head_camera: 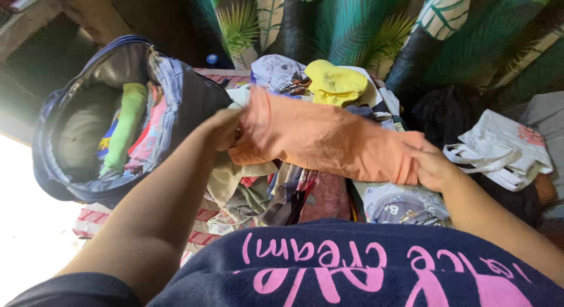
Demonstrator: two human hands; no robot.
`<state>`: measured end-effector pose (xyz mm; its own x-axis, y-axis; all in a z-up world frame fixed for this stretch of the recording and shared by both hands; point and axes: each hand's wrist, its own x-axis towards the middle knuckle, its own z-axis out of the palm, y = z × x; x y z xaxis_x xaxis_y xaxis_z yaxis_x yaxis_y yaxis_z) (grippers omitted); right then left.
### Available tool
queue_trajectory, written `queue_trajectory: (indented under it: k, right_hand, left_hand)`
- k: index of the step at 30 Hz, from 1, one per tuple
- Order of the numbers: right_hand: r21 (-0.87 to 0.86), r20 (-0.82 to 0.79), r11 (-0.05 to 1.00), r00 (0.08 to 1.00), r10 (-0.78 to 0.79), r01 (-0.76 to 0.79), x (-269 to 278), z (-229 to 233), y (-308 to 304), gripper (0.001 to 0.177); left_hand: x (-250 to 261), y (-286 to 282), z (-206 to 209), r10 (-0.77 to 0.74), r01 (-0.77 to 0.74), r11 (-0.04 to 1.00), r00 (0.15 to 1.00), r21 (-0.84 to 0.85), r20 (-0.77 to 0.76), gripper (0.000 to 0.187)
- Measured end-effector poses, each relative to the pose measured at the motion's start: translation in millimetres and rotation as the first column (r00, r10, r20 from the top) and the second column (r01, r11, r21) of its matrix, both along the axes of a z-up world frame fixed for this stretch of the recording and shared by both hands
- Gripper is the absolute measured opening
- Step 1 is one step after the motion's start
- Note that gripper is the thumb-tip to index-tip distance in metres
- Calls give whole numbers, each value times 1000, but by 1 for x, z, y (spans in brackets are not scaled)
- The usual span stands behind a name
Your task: The person folds several pieces of clothing, including a pink patterned top, a green shirt, and an orange shirt, then places them into an open backpack. The person continues to fold and pack additional garments from a pile on the bed.
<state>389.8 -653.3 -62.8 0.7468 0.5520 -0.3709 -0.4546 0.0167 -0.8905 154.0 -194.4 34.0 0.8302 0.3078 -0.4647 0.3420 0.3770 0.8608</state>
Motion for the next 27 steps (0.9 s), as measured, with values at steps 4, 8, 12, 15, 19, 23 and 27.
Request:
queue_trajectory:
  k: [4, 8, 12, 15, 19, 23, 27]
  right_hand:
    - [-245, 207, 959, 974, -89, 140, 10, -30, 0, 66]
    - [-73, 380, 985, 917, -118, 157, 21, -29, -5, 73]
    - [39, 351, 981, 917, -189, 188, 30, 2, -14, 75]
    - [118, 413, 986, 897, -157, 118, 28, 11, -15, 76]
    - [-388, 380, 891, 922, -77, 234, 17, -5, -6, 88]
    - [-541, 564, 713, 821, -86, 446, 1, -31, 0, 69]
    - [-418, 863, 609, 503, 36, 674, -2, -35, 13, 57]
  left_hand:
    - [11, -2, -45, -73, 77, 935, 997, 346, -25, 51]
    - [21, 10, -52, -19, -32, 947, 988, 320, 156, 79]
    - [26, 30, -47, 44, -135, 954, 946, 269, 321, 67]
    - [21, 37, -61, 42, -150, 962, 908, 228, 418, 63]
    - [24, 22, -88, 121, -152, 678, 988, 719, 95, 65]
    - [25, -1, -78, 305, 204, 575, 846, 793, -438, 67]
    - [14, -19, -41, 120, 327, 669, 839, 667, -531, 64]
